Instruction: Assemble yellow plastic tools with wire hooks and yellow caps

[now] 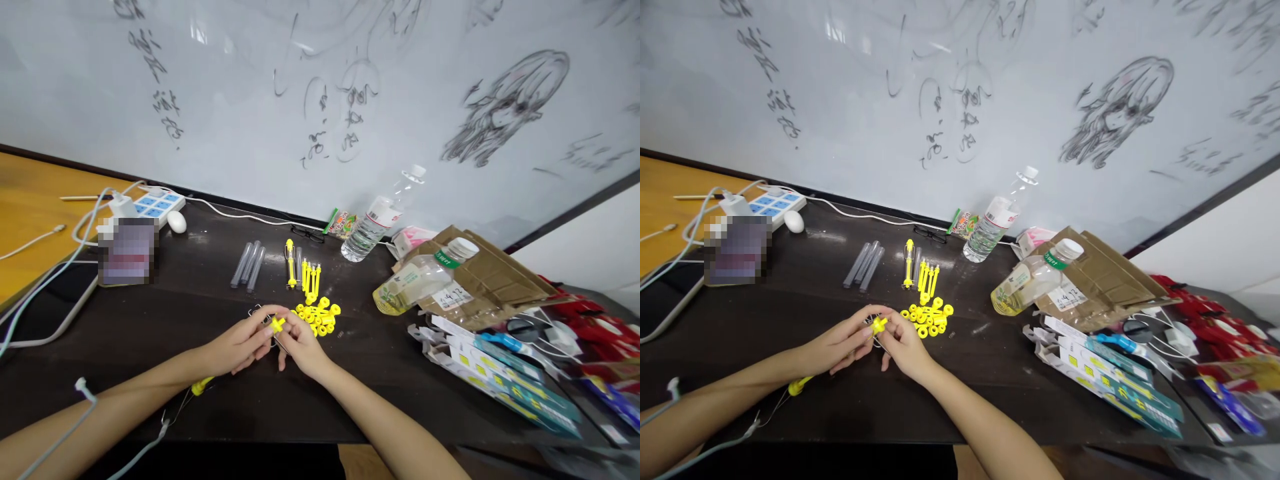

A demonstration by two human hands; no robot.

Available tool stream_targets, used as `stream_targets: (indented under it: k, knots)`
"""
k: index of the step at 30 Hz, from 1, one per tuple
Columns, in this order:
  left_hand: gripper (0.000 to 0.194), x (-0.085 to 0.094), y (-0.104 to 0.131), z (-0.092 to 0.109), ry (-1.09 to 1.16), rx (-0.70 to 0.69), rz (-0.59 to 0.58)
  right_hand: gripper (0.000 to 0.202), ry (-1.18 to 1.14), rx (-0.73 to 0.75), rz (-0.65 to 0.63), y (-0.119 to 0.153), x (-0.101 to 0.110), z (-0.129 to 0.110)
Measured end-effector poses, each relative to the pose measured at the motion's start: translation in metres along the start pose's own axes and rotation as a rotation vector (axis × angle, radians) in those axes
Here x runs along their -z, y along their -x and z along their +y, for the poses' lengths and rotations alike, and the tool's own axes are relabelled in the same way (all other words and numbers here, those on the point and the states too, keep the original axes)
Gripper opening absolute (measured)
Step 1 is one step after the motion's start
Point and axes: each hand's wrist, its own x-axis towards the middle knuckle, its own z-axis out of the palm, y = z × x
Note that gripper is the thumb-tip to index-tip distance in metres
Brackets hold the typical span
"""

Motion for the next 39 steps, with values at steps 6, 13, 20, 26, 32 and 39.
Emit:
stream_targets:
  k: [6, 13, 20, 26, 32, 39]
  knots:
    - [0.052, -0.001, 0.005, 0.012, -0.186, -0.083, -0.03, 0.019, -0.008, 0.031, -0.024, 0.001, 0.0, 0.0]
    - [0.052, 0.0, 0.008, 0.021, -0.356, -0.152, -0.003, 0.016, -0.021, 0.021, 0.015, 0.005, -0.005, -0.003]
    - [0.052, 0.0, 0.006, 0.015, -0.218, -0.128, -0.048, 0.019, -0.066, 0.008, -0.056, 0.007, -0.003, -0.009]
    - [0.05, -0.003, 0.003, 0.007, -0.098, -0.042, -0.034, 0.024, -0.193, -0.062, 0.0, 0.006, -0.007, -0.009]
    - [0.044, -0.005, 0.005, 0.01, -0.012, -0.029, -0.021, 0.028, -0.229, -0.081, -0.05, 0.007, -0.006, -0.014]
    - [0.036, -0.006, 0.005, 0.019, 0.099, 0.047, -0.094, 0.028, -0.068, -0.114, -0.212, 0.004, 0.011, -0.013]
